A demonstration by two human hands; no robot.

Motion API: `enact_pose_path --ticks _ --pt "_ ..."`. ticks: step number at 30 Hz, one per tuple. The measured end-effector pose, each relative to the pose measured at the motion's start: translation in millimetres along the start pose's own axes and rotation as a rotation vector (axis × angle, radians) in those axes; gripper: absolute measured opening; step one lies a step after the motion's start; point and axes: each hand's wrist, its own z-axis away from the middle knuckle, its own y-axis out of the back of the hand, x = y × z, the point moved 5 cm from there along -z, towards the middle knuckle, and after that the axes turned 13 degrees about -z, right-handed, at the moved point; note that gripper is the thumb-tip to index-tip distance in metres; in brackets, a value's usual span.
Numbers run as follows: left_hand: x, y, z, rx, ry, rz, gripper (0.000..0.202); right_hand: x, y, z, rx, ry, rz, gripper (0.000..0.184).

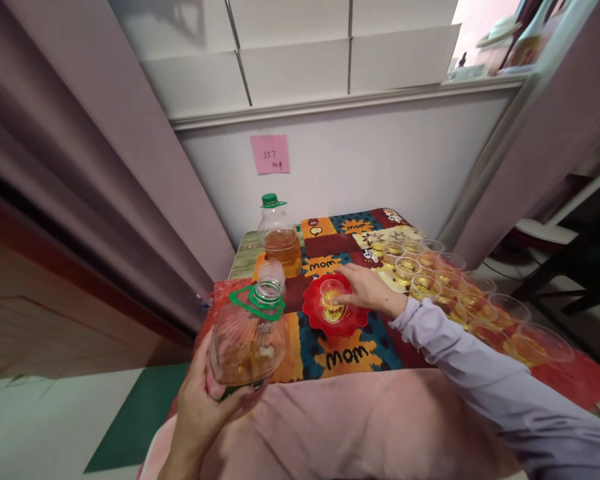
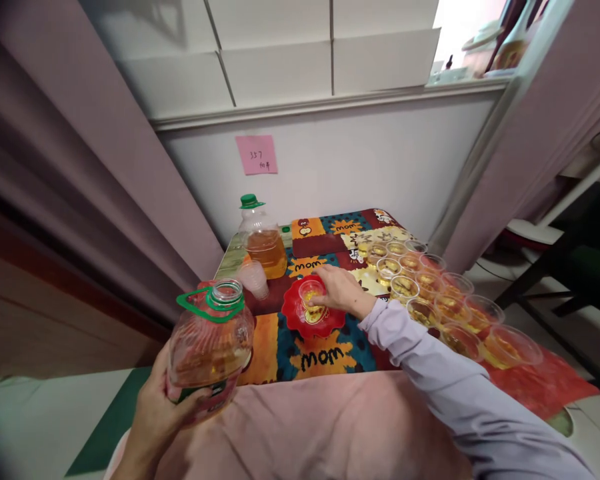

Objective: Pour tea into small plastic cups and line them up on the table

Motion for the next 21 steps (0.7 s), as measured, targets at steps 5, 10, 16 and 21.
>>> enact_pose_path --ticks 5,10,16,21 --pt "0 0.0 3 -0.017 -0.018 -0.161 0.133 -23 -14 -9 -0.091 0.013 0.088 0.073" --pt "-5 1.1 1 -0.045 -0.016 -0.186 0.138 -29 -14 -17 -0.126 -0.01 0.132 0.061" --pt "-16 4.6 2 -0.082 -0.144 -0.405 0.134 -30 -11 -21 -0.156 -0.035 0.127 0.062" --pt "-19 5.5 3 -0.14 -0.222 -0.492 0.13 -17 23 -32 -0.085 -0.066 0.078 0.079"
